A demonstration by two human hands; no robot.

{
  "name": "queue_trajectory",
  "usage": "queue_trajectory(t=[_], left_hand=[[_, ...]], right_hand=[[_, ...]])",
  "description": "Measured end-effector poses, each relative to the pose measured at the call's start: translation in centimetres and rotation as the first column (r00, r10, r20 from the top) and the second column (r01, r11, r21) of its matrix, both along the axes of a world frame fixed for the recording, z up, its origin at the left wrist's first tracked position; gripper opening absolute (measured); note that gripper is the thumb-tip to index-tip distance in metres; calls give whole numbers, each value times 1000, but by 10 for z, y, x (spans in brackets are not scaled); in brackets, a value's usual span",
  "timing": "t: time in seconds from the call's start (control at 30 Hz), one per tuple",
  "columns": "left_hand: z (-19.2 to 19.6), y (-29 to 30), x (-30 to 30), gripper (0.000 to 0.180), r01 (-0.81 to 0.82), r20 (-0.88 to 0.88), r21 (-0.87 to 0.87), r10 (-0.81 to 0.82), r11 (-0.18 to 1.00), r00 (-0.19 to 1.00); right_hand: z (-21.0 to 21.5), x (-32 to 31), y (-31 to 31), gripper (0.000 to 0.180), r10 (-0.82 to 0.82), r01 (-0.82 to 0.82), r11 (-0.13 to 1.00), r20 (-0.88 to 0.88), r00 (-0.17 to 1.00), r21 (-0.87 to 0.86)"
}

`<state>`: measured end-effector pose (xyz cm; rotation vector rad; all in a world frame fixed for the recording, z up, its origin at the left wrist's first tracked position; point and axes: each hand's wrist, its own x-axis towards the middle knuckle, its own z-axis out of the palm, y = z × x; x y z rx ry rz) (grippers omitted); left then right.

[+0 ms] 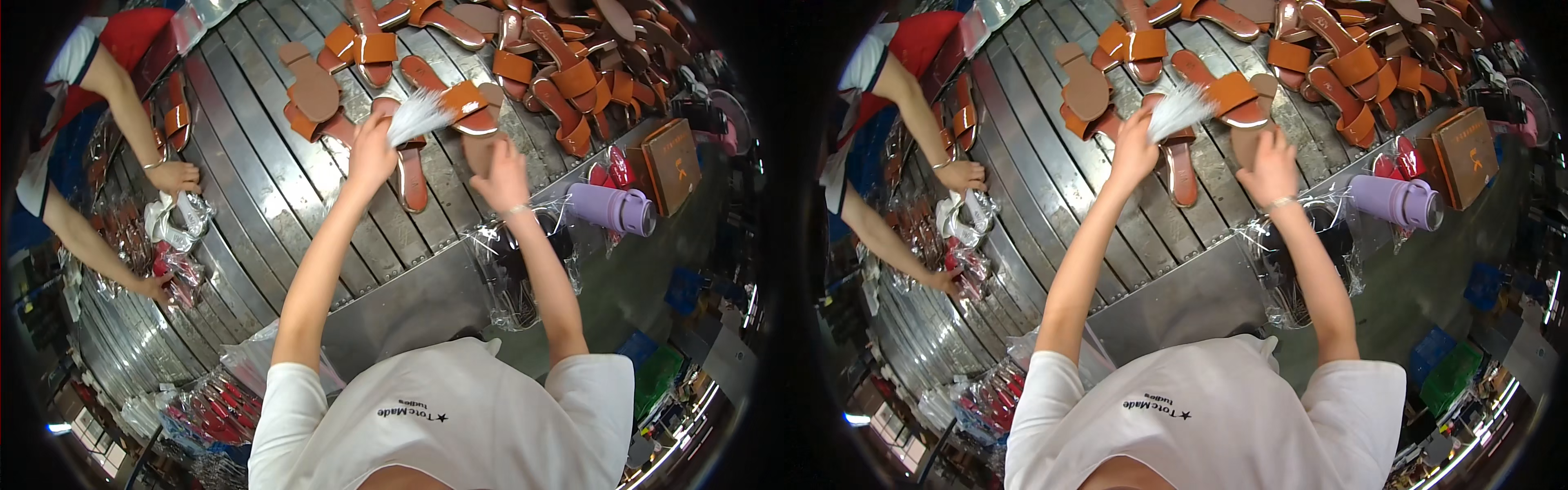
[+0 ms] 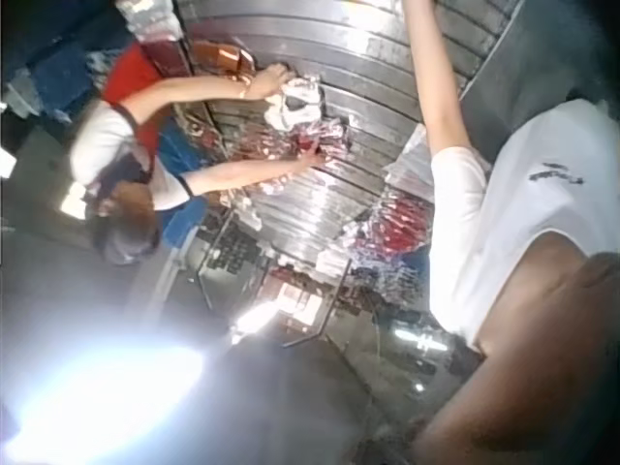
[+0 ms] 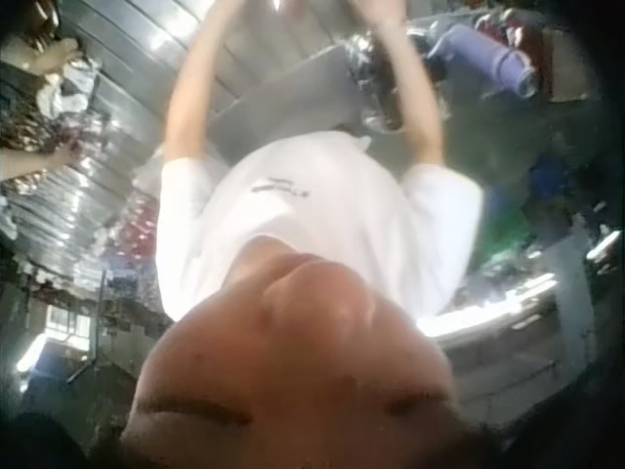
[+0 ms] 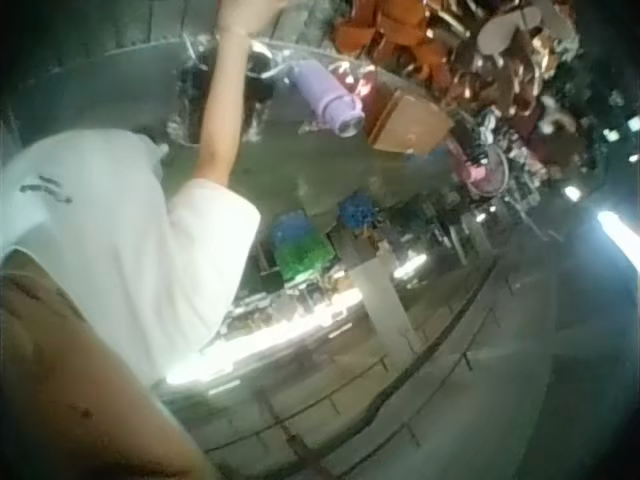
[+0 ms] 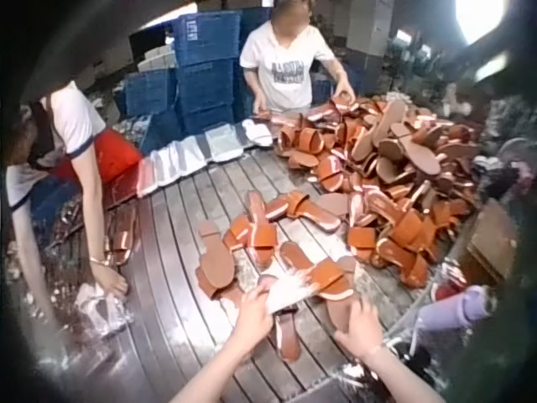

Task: The person cleans brown leather slippers on a metal slatted table using a white brush. They pick up each slipper, brush the upper and sole surfaces, and place them back on the table. The person also handles white and black slippers, placing them into clear plastic bags.

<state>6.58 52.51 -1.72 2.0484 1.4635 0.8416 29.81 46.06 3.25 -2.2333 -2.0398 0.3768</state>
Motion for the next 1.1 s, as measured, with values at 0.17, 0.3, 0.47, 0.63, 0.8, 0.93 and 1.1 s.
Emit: queue_trajectory(t=[0.17, 0.3, 0.47, 0.63, 0.8, 0.93, 1.1], left_hand=[[-8, 40, 0, 35, 50, -185, -258, -100, 965, 978], [16, 25, -9, 26, 19, -292, -376, -138, 926, 946], [51, -56, -42, 21, -55, -80, -281, 34, 958, 996], [61, -163, -64, 25, -15, 166, -795, 241, 607, 956], [33, -249, -106, 23, 19, 248, -923, 558, 384, 792], [45, -234, -107, 23, -128, 199, -866, 567, 483, 799], [51, -129, -142, 32, -194, 282, -809, 655, 555, 701]], right_hand=[[126, -3, -24, 23, 316, -260, 858, -56, 947, 443], [159, -25, -73, 26, 206, -121, 978, -691, 693, 170], [124, -86, -107, 29, 336, -814, 568, -868, 364, -122], [15, -122, -195, 26, 578, -897, 440, -753, 315, -37], [108, -107, -109, 20, 259, -731, 668, -878, 403, -138], [32, -101, 94, 53, 495, -325, 846, -399, 772, 422], [-43, -122, 223, 97, 311, -282, 930, -93, 946, 236]])
